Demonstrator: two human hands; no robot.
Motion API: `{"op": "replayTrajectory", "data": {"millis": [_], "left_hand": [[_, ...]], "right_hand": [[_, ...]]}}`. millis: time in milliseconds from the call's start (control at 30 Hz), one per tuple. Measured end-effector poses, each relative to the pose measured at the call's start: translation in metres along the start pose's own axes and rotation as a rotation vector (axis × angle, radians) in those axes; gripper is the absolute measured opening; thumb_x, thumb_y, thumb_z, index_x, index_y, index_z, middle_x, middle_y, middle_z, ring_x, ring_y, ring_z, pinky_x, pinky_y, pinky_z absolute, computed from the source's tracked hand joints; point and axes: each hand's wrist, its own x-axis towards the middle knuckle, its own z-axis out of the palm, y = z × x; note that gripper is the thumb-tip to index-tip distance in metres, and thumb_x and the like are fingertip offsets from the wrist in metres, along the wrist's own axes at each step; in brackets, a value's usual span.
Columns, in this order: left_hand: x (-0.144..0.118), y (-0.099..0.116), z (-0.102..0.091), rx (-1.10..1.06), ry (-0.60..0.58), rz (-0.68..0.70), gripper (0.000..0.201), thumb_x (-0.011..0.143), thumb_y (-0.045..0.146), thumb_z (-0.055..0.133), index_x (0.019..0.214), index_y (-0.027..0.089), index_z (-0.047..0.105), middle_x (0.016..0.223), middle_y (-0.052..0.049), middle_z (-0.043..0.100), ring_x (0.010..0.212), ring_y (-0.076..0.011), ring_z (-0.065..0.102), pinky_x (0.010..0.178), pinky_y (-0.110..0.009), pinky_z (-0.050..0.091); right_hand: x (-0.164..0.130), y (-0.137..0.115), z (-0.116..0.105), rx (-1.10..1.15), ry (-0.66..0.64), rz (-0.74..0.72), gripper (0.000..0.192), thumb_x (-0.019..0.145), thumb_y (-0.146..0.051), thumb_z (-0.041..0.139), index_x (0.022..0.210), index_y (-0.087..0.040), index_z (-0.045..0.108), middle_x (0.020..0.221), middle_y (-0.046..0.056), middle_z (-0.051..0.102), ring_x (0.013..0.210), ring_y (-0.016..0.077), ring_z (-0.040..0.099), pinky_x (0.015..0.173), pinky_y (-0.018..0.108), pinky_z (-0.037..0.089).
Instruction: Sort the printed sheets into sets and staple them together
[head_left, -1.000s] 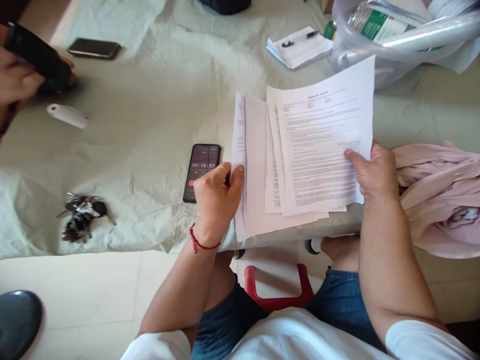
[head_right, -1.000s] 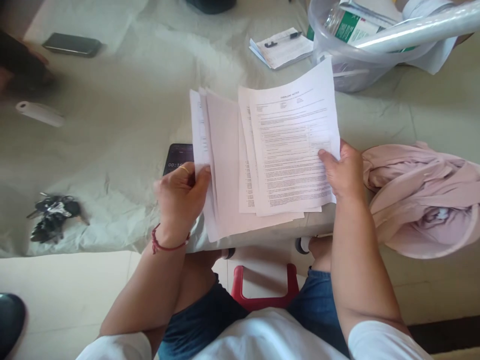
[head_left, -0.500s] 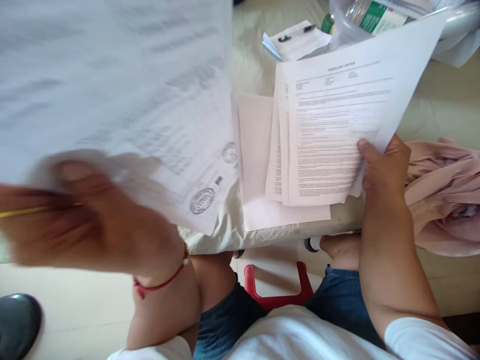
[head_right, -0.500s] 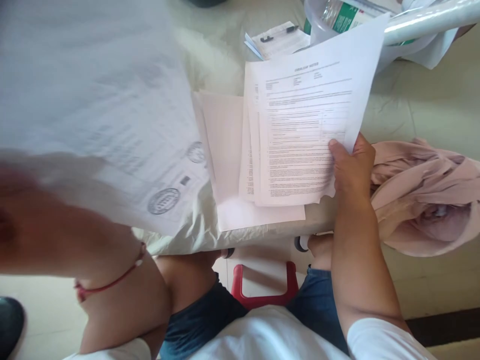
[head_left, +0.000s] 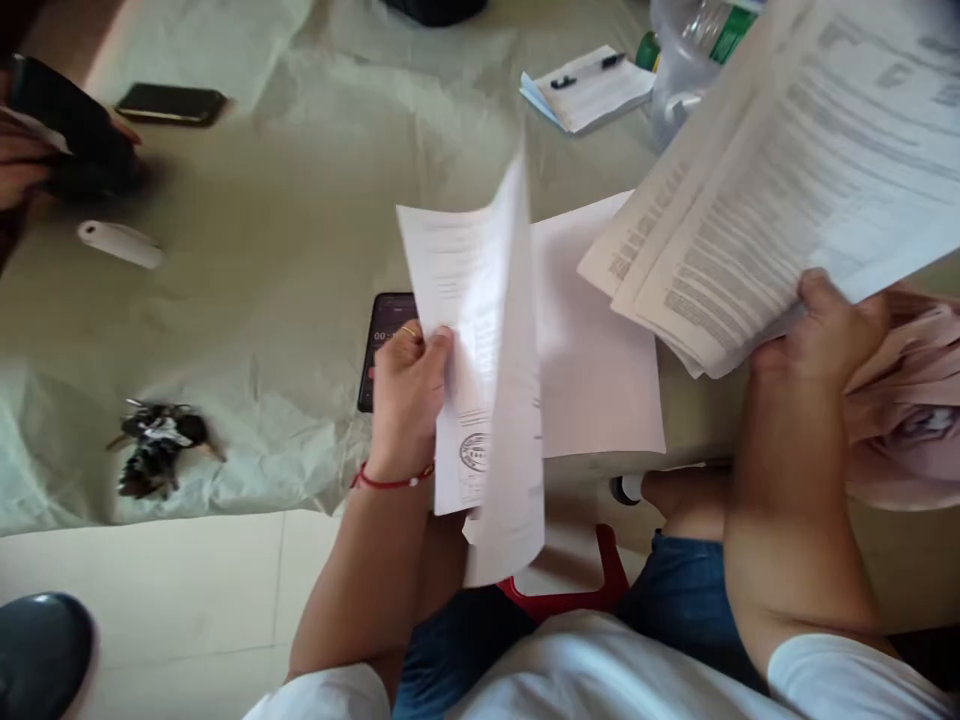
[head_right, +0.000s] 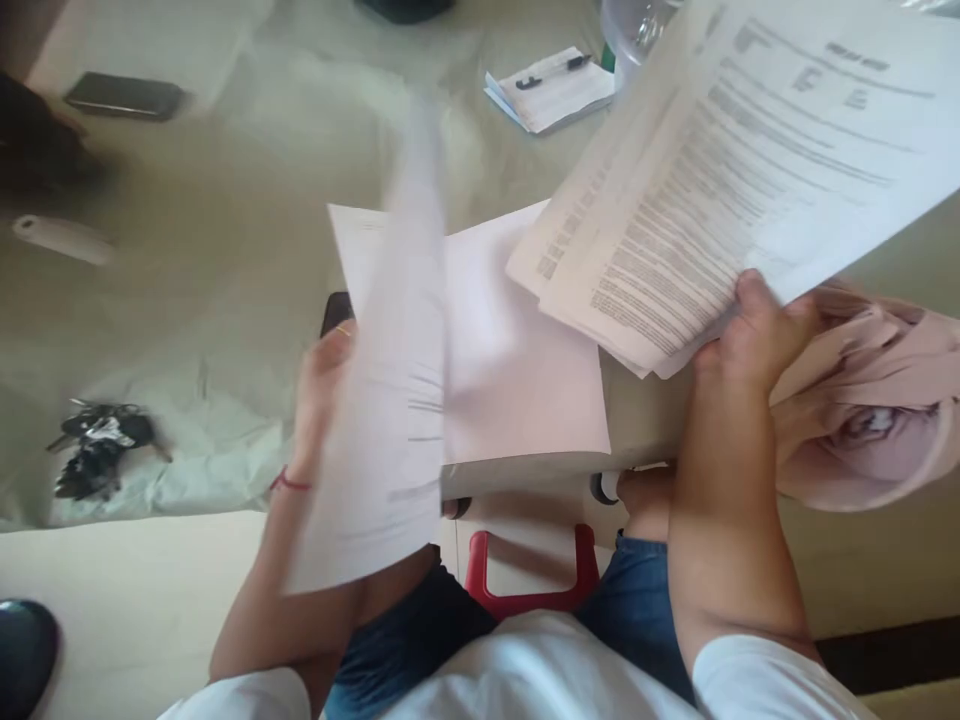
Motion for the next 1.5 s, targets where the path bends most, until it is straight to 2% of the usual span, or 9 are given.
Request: {"op": "replayTrajectory", "data": {"millis": [167, 333, 433, 533, 667, 900, 1000, 1200, 1500], "left_hand": [[0.009, -0.023, 0.023, 0.277, 0.058, 0.158, 0.042, 0.089, 0.023, 0.081, 0.064, 0.024, 0.047, 0.061, 0.004, 0.045, 0.062, -0.0144, 0.036, 0.059, -0.032, 0.026], [0.023, -0.039, 0.044, 0.436, 0.121, 0.213, 0.038, 0.09, 0.018, 0.077, 0.066, 0.025, 0.048, 0.072, 0.002, 0.048, 0.067, -0.0176, 0.041, 0.07, -0.035, 0.038], [0.03, -0.046, 0.056, 0.47, 0.166, 0.242, 0.024, 0.092, 0.019, 0.076, 0.078, 0.025, 0.057, 0.097, -0.006, 0.06, 0.085, -0.0231, 0.057, 0.092, -0.043, 0.052], [0.035, -0.053, 0.062, 0.497, 0.196, 0.291, 0.016, 0.091, 0.021, 0.077, 0.089, 0.026, 0.062, 0.118, -0.013, 0.063, 0.116, -0.033, 0.062, 0.118, -0.057, 0.048], [0.036, -0.058, 0.06, 0.516, 0.167, 0.255, 0.019, 0.089, 0.02, 0.078, 0.099, 0.026, 0.063, 0.12, -0.013, 0.066, 0.126, -0.0373, 0.063, 0.125, -0.064, 0.045], [0.031, -0.045, 0.047, 0.3, 0.13, 0.094, 0.056, 0.075, 0.02, 0.092, 0.122, 0.026, 0.062, 0.094, -0.003, 0.07, 0.098, -0.0303, 0.076, 0.099, -0.049, 0.061], [0.027, -0.038, 0.044, 0.035, 0.047, -0.041, 0.063, 0.074, 0.027, 0.095, 0.128, 0.025, 0.064, 0.096, -0.004, 0.078, 0.091, -0.028, 0.08, 0.087, -0.044, 0.066], [0.022, -0.034, 0.039, -0.32, -0.055, -0.165, 0.043, 0.064, 0.04, 0.106, 0.092, 0.02, 0.08, 0.102, -0.01, 0.088, 0.093, -0.0289, 0.085, 0.086, -0.043, 0.071], [0.022, -0.031, 0.033, -0.361, -0.06, -0.202, 0.042, 0.068, 0.042, 0.106, 0.095, 0.019, 0.083, 0.098, -0.01, 0.089, 0.098, -0.0322, 0.087, 0.091, -0.044, 0.073]], "right_hand": [[0.017, 0.003, -0.009, 0.02, 0.107, 0.031, 0.039, 0.072, -0.005, 0.055, 0.095, -0.027, 0.077, 0.107, 0.001, 0.086, 0.119, 0.0285, 0.085, 0.116, 0.05, 0.064], [0.007, -0.011, -0.004, 0.105, 0.042, 0.21, 0.027, 0.074, -0.006, 0.063, 0.09, -0.026, 0.073, 0.108, 0.002, 0.086, 0.122, 0.0282, 0.084, 0.116, 0.05, 0.066], [-0.008, -0.021, -0.001, 0.037, -0.096, 0.291, 0.025, 0.067, -0.01, 0.081, 0.087, -0.023, 0.074, 0.104, 0.005, 0.086, 0.112, 0.0314, 0.084, 0.112, 0.051, 0.068], [-0.022, -0.027, -0.001, -0.048, -0.295, 0.315, 0.037, 0.062, -0.017, 0.094, 0.098, -0.021, 0.085, 0.111, 0.007, 0.089, 0.108, 0.0314, 0.083, 0.114, 0.053, 0.067], [-0.034, -0.028, -0.002, -0.171, -0.481, 0.329, 0.038, 0.069, -0.03, 0.101, 0.104, -0.026, 0.087, 0.114, 0.004, 0.09, 0.108, 0.0312, 0.084, 0.11, 0.054, 0.068], [-0.039, -0.033, -0.005, -0.212, -0.616, 0.425, 0.041, 0.069, -0.037, 0.105, 0.104, -0.027, 0.087, 0.106, 0.001, 0.089, 0.104, 0.0304, 0.084, 0.102, 0.053, 0.072], [-0.038, -0.035, -0.008, -0.238, -0.623, 0.424, 0.036, 0.072, -0.036, 0.102, 0.104, -0.028, 0.089, 0.108, 0.001, 0.09, 0.101, 0.0286, 0.084, 0.103, 0.053, 0.072], [-0.04, -0.034, -0.009, -0.253, -0.665, 0.491, 0.04, 0.067, -0.039, 0.106, 0.101, -0.028, 0.089, 0.105, 0.002, 0.09, 0.102, 0.0322, 0.085, 0.101, 0.056, 0.072], [-0.047, -0.033, -0.005, -0.259, -0.738, 0.558, 0.051, 0.06, -0.046, 0.112, 0.102, -0.028, 0.089, 0.103, 0.001, 0.09, 0.104, 0.0337, 0.085, 0.103, 0.056, 0.072]]}}
